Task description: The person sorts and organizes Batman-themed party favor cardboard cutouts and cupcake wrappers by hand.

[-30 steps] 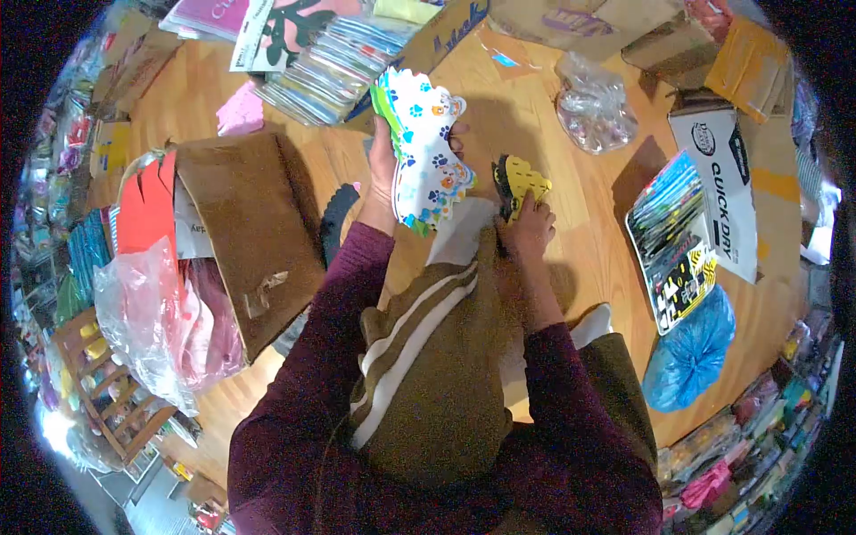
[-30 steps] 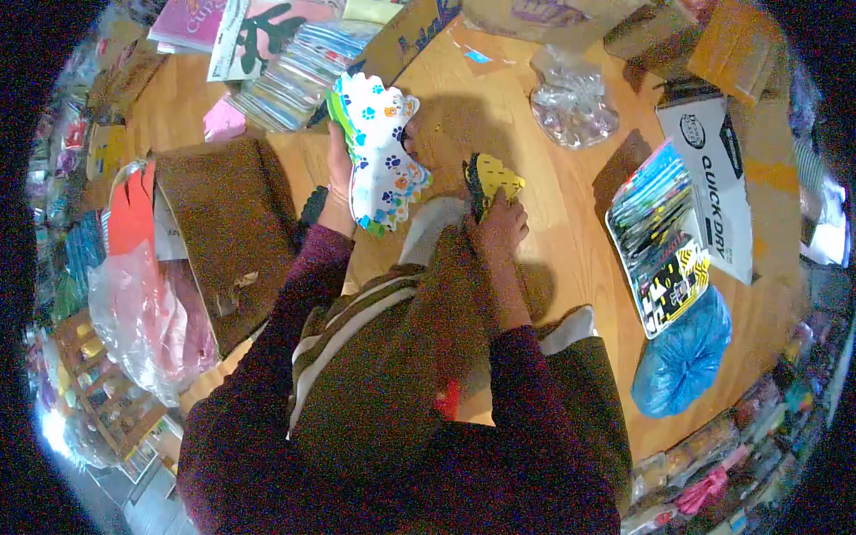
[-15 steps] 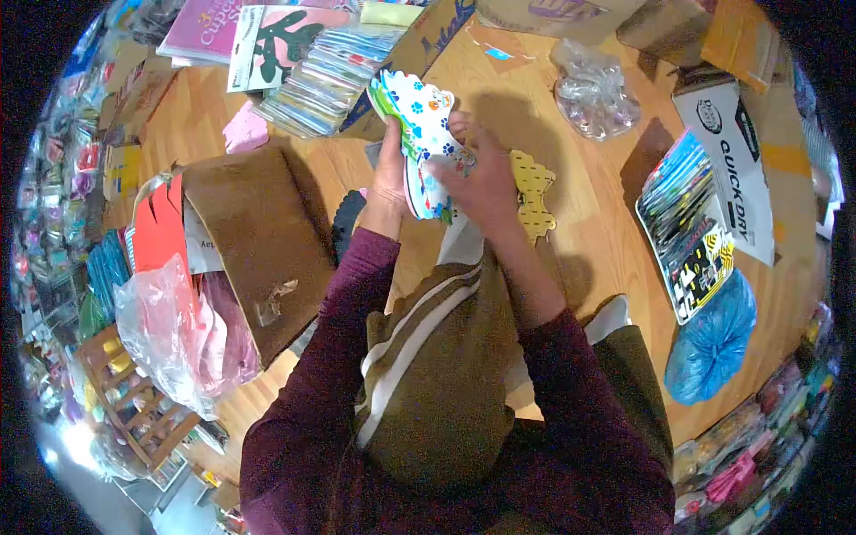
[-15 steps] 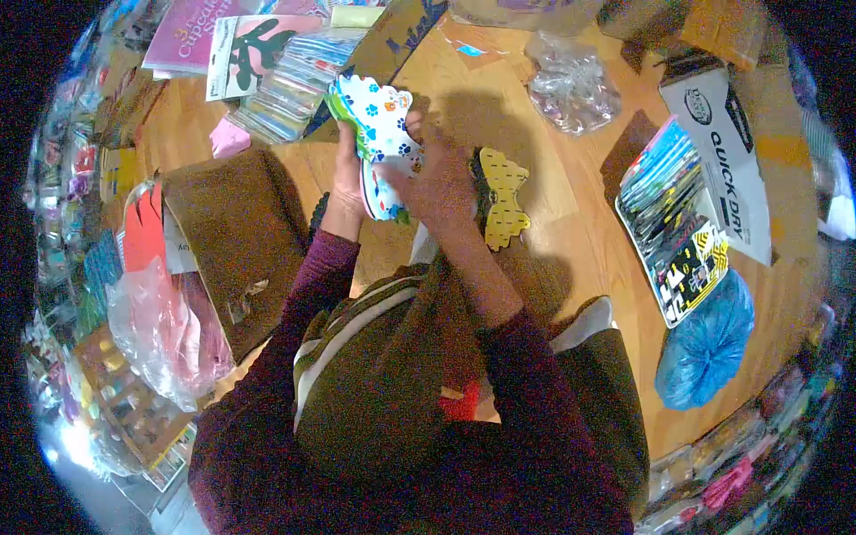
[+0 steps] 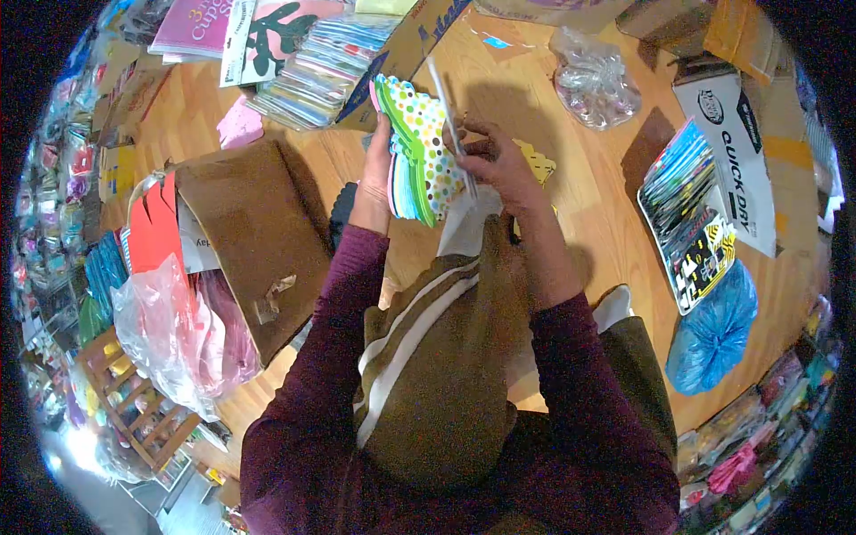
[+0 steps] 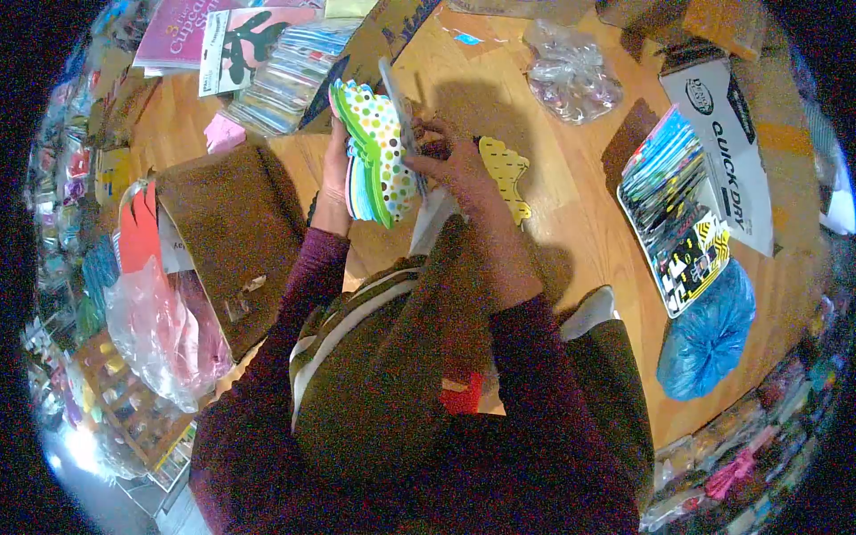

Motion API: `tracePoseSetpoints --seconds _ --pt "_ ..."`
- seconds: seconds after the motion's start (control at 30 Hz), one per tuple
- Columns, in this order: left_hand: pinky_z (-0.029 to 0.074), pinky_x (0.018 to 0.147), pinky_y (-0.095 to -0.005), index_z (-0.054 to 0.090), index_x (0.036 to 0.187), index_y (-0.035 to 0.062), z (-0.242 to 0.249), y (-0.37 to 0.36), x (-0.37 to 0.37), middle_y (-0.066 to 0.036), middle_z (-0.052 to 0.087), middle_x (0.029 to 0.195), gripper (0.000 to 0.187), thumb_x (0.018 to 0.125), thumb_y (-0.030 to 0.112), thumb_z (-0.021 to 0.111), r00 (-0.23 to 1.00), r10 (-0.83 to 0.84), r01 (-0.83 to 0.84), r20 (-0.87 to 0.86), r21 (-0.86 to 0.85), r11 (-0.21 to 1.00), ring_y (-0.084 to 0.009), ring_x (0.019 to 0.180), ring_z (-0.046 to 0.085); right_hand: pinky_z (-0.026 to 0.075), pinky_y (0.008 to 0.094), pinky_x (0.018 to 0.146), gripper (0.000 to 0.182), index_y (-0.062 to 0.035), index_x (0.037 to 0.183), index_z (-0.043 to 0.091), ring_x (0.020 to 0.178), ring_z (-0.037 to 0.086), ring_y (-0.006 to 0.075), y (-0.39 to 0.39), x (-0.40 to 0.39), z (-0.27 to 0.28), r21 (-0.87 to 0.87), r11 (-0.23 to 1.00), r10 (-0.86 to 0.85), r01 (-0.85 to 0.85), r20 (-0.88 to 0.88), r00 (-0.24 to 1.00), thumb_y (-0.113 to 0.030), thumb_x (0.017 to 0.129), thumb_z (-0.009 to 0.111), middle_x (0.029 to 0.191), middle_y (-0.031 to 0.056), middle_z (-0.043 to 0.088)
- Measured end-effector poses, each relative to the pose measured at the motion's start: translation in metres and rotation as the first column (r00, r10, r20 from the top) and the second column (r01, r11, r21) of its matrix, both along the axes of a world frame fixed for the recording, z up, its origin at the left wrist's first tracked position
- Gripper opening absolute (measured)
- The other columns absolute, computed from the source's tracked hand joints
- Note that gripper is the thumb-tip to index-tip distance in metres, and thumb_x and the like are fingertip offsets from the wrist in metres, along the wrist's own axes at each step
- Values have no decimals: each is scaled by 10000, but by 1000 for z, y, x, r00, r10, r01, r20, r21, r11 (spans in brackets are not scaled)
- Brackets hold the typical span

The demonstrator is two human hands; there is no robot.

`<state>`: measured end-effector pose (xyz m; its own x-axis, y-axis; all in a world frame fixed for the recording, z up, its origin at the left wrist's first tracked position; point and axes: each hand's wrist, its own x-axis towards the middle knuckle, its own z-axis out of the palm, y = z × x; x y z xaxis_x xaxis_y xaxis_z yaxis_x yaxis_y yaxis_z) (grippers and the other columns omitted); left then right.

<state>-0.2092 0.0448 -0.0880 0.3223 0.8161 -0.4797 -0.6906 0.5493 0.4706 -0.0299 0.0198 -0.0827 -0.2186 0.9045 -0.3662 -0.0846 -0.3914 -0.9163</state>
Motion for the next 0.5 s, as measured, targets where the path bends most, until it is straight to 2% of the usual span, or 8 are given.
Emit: tracePoseSetpoints --seconds 0.07,0.17,0.3,0.37,0.4,0.43,0.47,0.5 --pt "458 802 -344 415 1172 48 -3 0 -1 -106 537 1086 541 839 475 410 1000 3 -3 -25 24 1000 -217 914 561 438 300 735 578 -90 1181 423 859 519 157 -1 7 -5 -170 985 -15 -6 -118 993 -185 671 678 971 92 551" --pt "454 805 -347 420 1165 37 6 1 2 -118 532 1093 530 840 455 419 1000 -6 7 -21 28 1000 -224 918 559 419 247 621 561 -102 1141 481 782 539 154 -4 4 -20 -84 993 -99 78 -284 954 -246 646 704 922 88 572" --pt "450 808 -365 422 1163 27 13 -6 2 -130 535 1086 523 829 429 450 998 -69 69 -16 15 998 -235 915 559 429 281 681 605 -92 1154 469 822 529 160 -5 5 -22 -112 992 -95 59 -353 931 -308 641 705 938 93 566" --pt "460 789 -369 434 1152 27 -6 -8 -4 -128 559 1035 499 800 367 532 991 -135 135 8 -107 985 -235 882 568 423 327 795 522 -4 1096 481 964 527 232 -5 -1 5 -160 987 33 -28 30 999 -265 683 667 1046 143 552" --pt "480 742 -358 461 1121 30 -18 -8 -5 -119 574 990 453 778 300 581 986 -156 161 56 -107 981 -228 829 579 423 327 795 522 -4 1096 481 964 527 232 -7 -6 -2 -165 986 29 -24 31 999 -265 683 667 1046 143 552" --pt "486 718 -355 471 1107 32 -31 -10 -2 -112 578 962 427 773 273 586 990 -140 137 -24 -109 985 -225 804 581 421 332 794 530 5 1076 493 944 530 247 -10 -14 -15 39 997 48 -64 332 942 -284 670 675 1025 150 555" --pt "492 694 -352 482 1093 34 -37 -11 4 -105 583 934 401 769 245 591 987 -125 113 -102 -109 987 -221 780 584 419 338 792 538 14 1056 506 925 532 262 -12 -20 -21 217 962 0 -163 602 799 -302 657 682 1005 158 559" --pt "492 694 -352 482 1093 34 -36 -11 6 -105 583 934 401 769 245 591 986 -133 121 -99 -115 986 -221 780 584 409 362 807 569 28 1054 503 920 527 292 -18 -27 -14 269 951 -69 -153 666 743 -317 640 687 995 172 550"
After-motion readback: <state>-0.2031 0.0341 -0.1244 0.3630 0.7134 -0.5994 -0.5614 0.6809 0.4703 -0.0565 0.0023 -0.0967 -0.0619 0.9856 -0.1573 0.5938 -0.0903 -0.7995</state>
